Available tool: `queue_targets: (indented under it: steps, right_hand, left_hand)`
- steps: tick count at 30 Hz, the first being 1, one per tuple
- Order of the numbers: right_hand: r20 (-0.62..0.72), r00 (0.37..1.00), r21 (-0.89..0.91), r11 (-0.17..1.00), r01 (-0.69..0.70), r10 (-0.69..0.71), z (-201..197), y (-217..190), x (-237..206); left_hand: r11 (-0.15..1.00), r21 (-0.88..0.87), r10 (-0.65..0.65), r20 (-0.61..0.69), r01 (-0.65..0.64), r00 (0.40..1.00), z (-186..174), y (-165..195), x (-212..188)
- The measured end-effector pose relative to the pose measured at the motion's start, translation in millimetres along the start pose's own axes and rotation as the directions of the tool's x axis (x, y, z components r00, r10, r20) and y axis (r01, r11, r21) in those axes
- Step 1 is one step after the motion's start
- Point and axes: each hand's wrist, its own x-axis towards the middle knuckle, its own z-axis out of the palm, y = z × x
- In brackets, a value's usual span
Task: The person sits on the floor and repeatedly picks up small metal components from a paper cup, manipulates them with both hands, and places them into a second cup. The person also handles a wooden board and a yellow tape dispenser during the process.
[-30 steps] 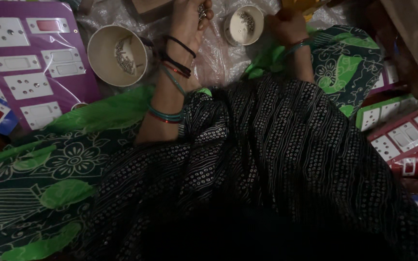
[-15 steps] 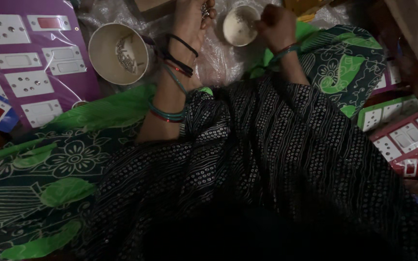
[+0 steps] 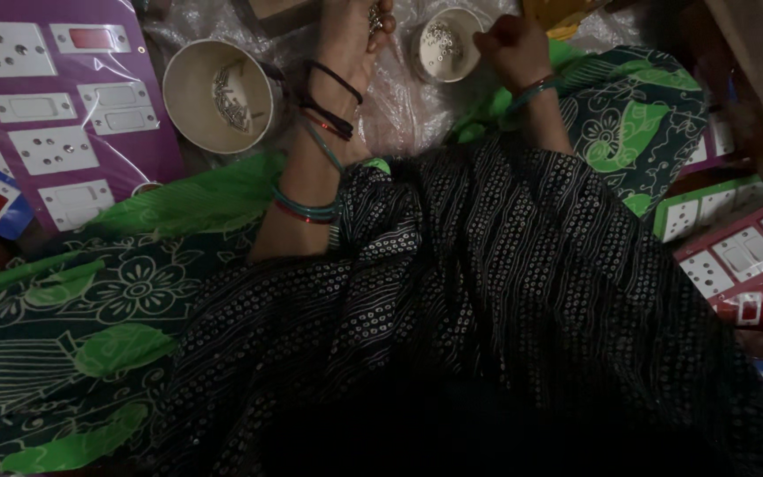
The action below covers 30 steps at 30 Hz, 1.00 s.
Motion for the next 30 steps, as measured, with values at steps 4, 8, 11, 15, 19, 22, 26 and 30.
queue_targets:
  steps: [4, 8, 11, 15, 19, 22, 26, 30]
  right_hand:
    - [0.076, 0.992, -0.100, 0.990, -0.095, 0.103, -2, 3, -2]
    - [0.029, 0.998, -0.123, 0.991, -0.056, 0.060, 1, -1, -5]
    - [-0.133, 0.991, 0.165, 0.986, 0.001, 0.021, 3, -10, -5]
    - [-0.089, 0.988, -0.018, 0.992, 0.127, -0.129, 7, -36, -2]
    - [0.037, 0.973, -0.427, 0.876, 0.223, -0.229, 15, -71, 3]
    - [0.089, 0.982, -0.691, 0.700, 0.179, -0.164, 16, -92, 9]
    - [0.198, 0.980, -0.816, 0.556, 0.159, 0.010, 21, -109, 26]
    - [0.339, 0.930, -0.801, 0.563, 0.204, 0.144, 31, -123, 36]
  left_hand:
    - [1.000, -0.017, 0.019, 0.033, -0.018, 0.999, -2, 0, -2]
    - [1.000, -0.017, 0.005, 0.038, -0.004, 0.999, -1, 0, -4]
    - [1.000, -0.013, 0.003, 0.017, -0.003, 1.000, 0, 2, -3]
    - [0.999, 0.009, -0.031, -0.030, 0.031, 0.999, 1, 3, -1]
    - [0.996, -0.035, -0.084, -0.041, 0.082, 0.996, 2, 4, 4]
    - [0.994, -0.036, -0.107, -0.057, 0.105, 0.993, 2, 4, 6]
    - [0.999, -0.002, -0.040, -0.053, 0.040, 0.998, 4, 2, 12]
    - [0.995, 0.080, 0.062, -0.096, -0.054, 0.993, 8, -6, 16]
